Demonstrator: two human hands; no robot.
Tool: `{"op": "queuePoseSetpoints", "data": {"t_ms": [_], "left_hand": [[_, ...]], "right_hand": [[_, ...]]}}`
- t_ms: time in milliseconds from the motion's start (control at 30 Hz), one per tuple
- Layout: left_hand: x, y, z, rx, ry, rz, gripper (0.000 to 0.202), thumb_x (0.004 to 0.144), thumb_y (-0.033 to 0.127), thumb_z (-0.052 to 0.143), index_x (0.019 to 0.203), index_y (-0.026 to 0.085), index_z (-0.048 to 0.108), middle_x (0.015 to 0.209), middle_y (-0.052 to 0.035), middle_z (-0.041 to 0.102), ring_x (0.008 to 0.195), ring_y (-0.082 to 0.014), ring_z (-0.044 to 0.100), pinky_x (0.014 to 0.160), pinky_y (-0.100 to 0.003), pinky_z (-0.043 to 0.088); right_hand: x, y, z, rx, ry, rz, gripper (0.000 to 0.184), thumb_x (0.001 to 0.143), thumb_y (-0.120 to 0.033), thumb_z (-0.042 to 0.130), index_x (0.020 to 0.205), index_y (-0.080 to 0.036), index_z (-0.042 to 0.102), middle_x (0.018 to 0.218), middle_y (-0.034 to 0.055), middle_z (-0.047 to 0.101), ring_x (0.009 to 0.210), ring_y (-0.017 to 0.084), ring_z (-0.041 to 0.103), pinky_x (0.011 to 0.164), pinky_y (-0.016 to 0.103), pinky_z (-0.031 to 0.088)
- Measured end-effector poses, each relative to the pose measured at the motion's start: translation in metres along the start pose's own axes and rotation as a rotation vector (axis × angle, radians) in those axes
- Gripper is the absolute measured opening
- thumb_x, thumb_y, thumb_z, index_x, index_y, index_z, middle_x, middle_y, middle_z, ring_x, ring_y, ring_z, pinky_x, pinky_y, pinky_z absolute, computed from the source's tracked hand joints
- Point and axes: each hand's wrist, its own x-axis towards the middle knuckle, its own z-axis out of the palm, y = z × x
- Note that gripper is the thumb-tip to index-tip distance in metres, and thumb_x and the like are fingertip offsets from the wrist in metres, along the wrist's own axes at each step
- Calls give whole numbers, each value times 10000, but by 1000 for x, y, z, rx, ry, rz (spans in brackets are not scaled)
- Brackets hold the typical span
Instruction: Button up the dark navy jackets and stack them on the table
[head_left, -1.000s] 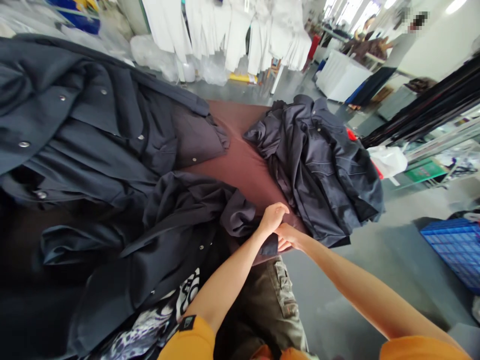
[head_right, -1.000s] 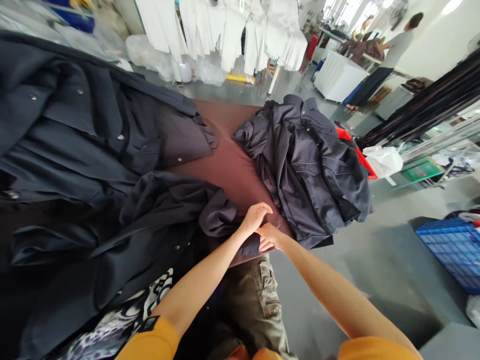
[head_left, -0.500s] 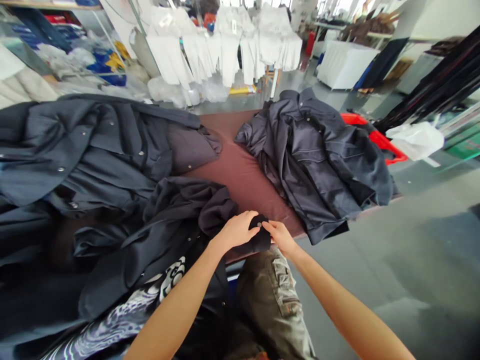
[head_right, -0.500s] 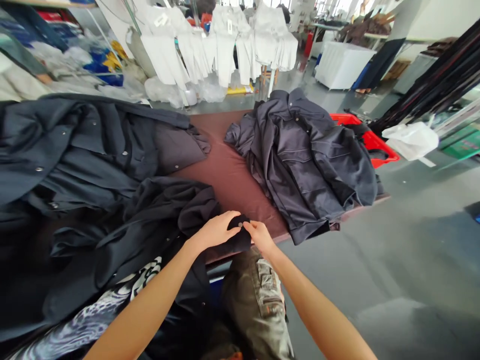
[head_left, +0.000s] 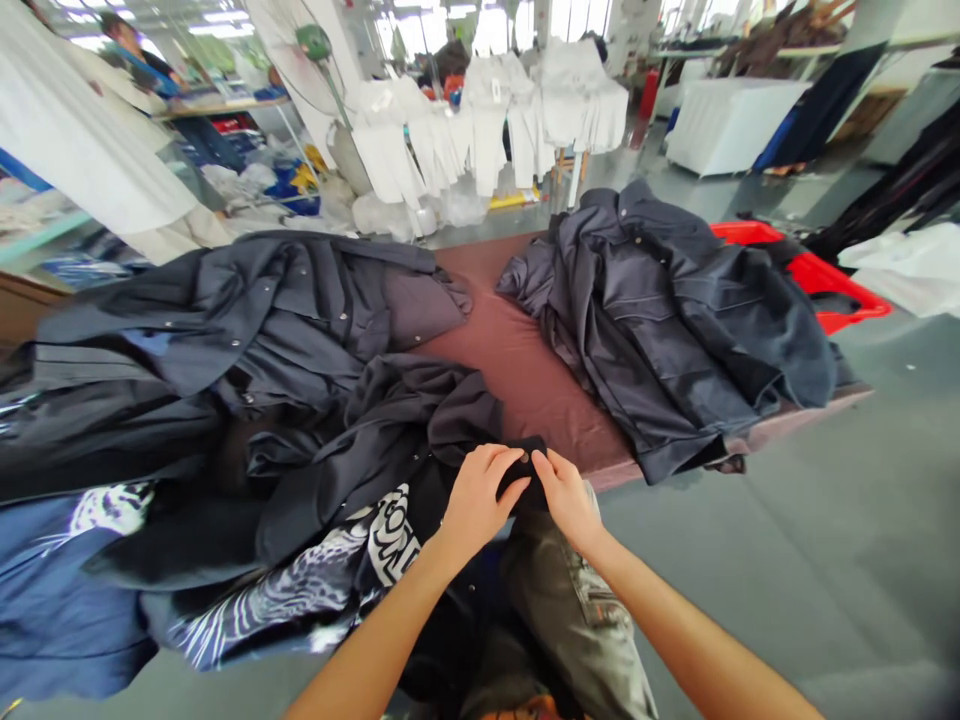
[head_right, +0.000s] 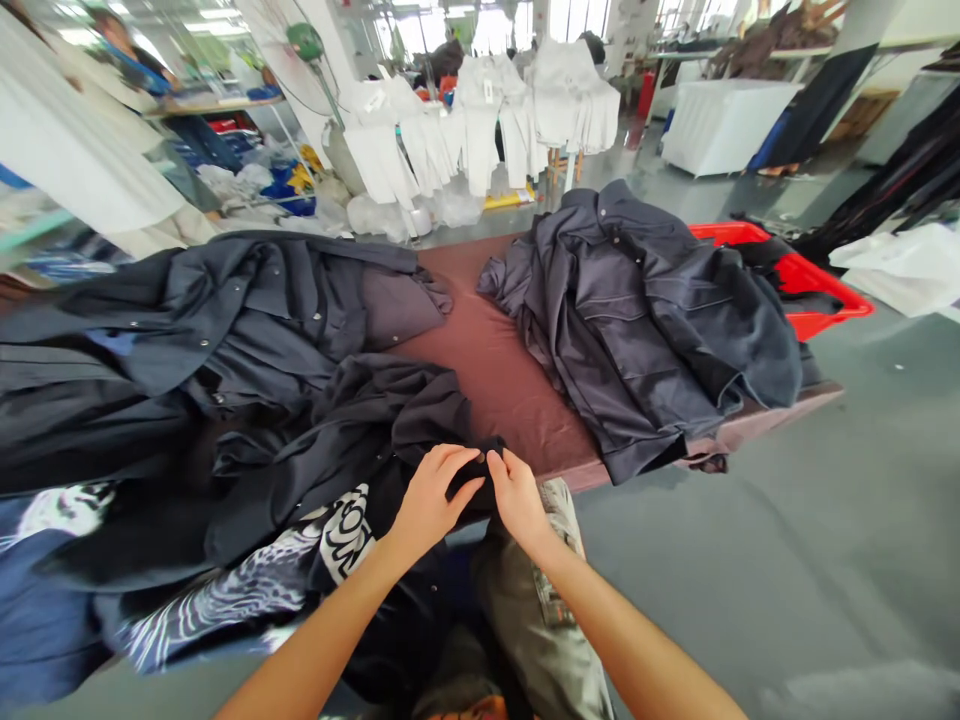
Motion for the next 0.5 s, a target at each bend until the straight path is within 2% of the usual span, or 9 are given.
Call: {"op": "queuePoseSetpoints", "data": {"t_ms": [167,233,300,400,500], "left_hand": [[-8,4,-7,-221,55,-74,232,982,231,574,1193,211,668,1088,-75,676,1028,-208,618,948,-379,521],[-10,6,-14,-377,21,-117,228,967,223,601,1171,214,702,1086,-71,670,1034,-198,624,952,-355,521],[-14,8,-22,-513,-24,-161,220,947,231,634,1141,222,736,1069,-67,666,1015,-189,632,941,-336,521],[-22,12,-33,-650,-86,-190,206,925,263,670,1100,228,774,1016,-64,660,965,-182,638,916,-323,519],[-28,19,-44,-729,-162,-165,197,914,284,688,1075,235,789,996,-65,665,957,-182,643,917,-321,521]], "right_hand": [[-13,-8,17,-46,109,-12,527,884,-688,454,723,-197,558,703,21,588,701,180,516,654,290,415],[-17,-12,15,-25,54,48,549,850,-719,495,696,-197,567,668,18,589,669,179,517,618,290,404],[-22,-17,9,33,-51,168,533,799,-717,581,709,-193,611,661,22,620,664,192,550,596,291,409],[-31,-25,-2,155,-122,405,428,731,-615,732,808,-195,700,740,25,705,720,214,632,616,287,455],[-43,-31,-11,289,-239,542,383,659,-508,836,834,-182,738,787,29,740,713,191,653,632,273,478]]}}
